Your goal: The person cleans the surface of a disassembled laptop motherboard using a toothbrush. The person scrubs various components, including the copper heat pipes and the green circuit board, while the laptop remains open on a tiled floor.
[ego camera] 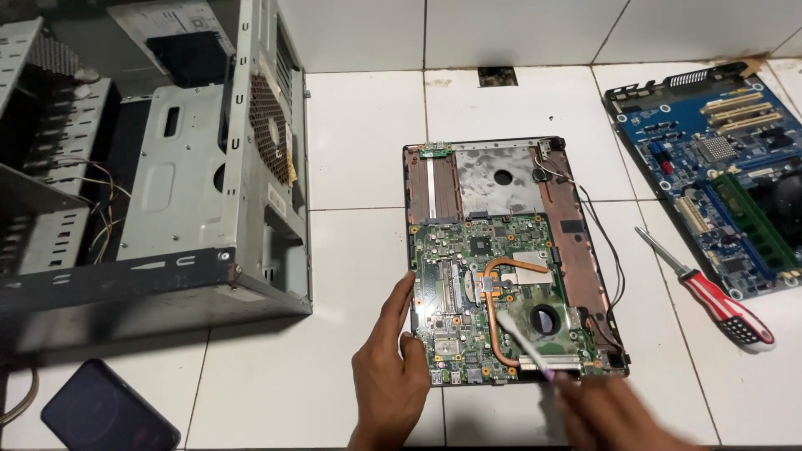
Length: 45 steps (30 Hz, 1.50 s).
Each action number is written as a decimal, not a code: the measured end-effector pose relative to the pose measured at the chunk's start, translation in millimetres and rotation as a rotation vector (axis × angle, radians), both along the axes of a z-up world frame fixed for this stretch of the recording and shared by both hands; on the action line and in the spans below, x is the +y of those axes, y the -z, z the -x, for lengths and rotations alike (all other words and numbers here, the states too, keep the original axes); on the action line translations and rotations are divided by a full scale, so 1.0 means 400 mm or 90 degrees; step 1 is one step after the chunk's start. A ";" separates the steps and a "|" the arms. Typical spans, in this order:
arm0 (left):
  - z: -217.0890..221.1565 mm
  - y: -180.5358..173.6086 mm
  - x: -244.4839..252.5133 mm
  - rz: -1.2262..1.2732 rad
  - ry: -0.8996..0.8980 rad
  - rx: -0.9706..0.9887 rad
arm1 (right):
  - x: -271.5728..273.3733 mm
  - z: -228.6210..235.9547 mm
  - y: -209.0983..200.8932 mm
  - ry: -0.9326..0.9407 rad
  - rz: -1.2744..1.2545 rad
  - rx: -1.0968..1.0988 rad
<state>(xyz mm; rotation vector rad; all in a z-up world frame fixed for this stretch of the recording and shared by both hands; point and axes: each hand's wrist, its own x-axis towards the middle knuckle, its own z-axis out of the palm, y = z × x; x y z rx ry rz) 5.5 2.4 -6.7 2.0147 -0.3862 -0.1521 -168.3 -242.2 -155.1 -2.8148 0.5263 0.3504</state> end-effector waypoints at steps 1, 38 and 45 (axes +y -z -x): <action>0.001 0.001 -0.002 0.026 0.003 -0.010 | -0.081 0.156 0.196 -0.082 -0.050 0.271; 0.007 -0.006 0.013 0.019 0.009 -0.007 | -0.021 0.188 -0.282 -0.034 0.137 -0.210; 0.004 -0.012 0.019 0.071 0.039 -0.011 | 0.257 -0.027 -0.431 0.065 -0.013 -0.509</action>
